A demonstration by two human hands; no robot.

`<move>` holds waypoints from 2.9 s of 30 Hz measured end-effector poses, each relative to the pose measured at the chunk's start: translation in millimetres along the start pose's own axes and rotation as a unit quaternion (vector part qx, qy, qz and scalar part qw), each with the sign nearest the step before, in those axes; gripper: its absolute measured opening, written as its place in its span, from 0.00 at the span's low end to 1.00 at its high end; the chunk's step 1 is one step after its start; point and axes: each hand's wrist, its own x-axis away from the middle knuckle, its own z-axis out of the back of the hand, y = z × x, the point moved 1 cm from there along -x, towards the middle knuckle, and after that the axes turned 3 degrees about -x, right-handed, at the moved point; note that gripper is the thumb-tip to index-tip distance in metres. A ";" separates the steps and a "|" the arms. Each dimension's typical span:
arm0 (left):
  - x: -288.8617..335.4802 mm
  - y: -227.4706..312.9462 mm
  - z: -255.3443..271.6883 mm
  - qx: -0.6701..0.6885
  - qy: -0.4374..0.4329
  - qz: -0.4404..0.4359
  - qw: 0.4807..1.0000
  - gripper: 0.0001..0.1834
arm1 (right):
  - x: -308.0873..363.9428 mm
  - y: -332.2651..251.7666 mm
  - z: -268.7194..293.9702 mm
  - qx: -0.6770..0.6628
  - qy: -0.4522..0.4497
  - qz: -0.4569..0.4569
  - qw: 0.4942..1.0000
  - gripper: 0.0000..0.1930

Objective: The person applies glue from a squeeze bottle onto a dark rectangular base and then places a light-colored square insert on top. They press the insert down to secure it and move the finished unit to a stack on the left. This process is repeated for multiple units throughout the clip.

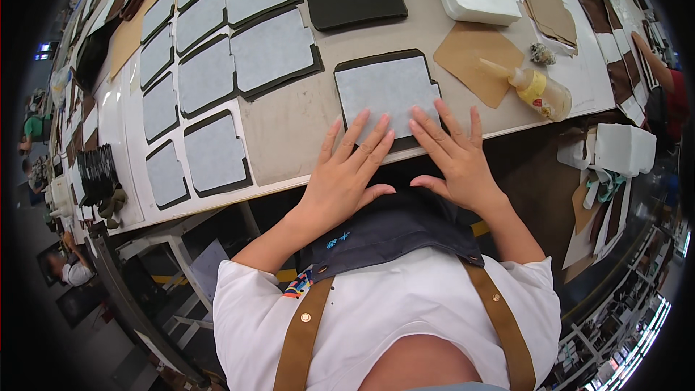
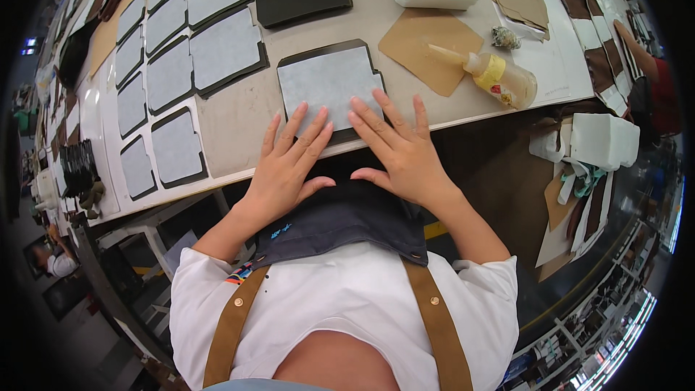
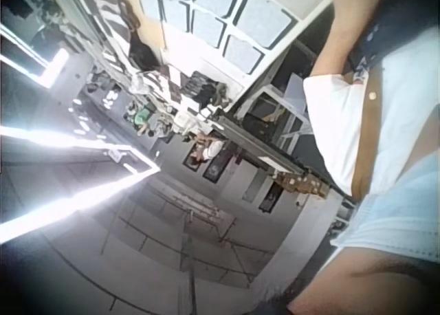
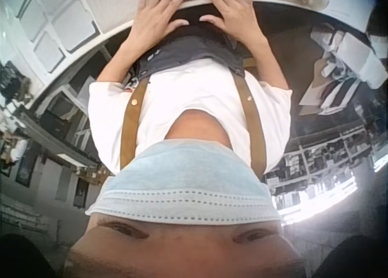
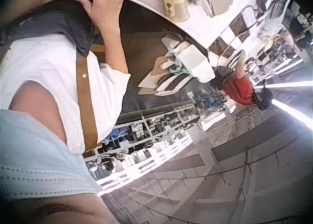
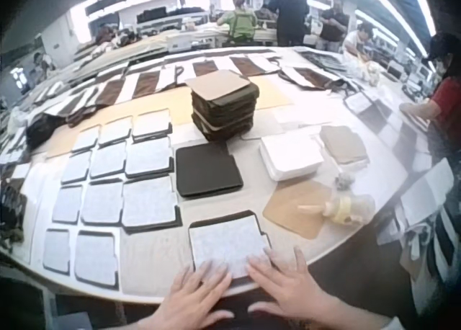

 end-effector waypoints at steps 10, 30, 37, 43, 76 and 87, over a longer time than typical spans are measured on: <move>23.2 -26.6 12.5 0.024 0.189 0.033 0.981 0.17 | -18.4 4.9 5.9 -0.121 0.156 -0.015 0.980 0.11; -7.7 -33.5 7.0 0.068 0.234 0.100 0.965 0.15 | -103.0 38.2 11.8 -0.006 0.189 0.007 0.982 0.11; -8.2 -36.3 2.7 0.039 0.227 0.117 0.966 0.18 | -118.0 37.6 5.1 0.045 0.197 0.031 0.979 0.11; -6.2 -35.6 0.3 0.056 0.231 0.132 0.962 0.16 | -116.6 32.4 5.4 0.043 0.200 0.019 0.979 0.11; 0.0 -43.8 -2.4 0.141 0.360 0.171 0.906 0.10 | -74.3 -41.9 -2.7 0.014 0.093 0.161 0.983 0.05; -0.9 -44.1 -4.5 0.153 0.375 0.170 0.898 0.11 | -73.0 -44.3 -2.9 0.025 0.094 0.164 0.982 0.03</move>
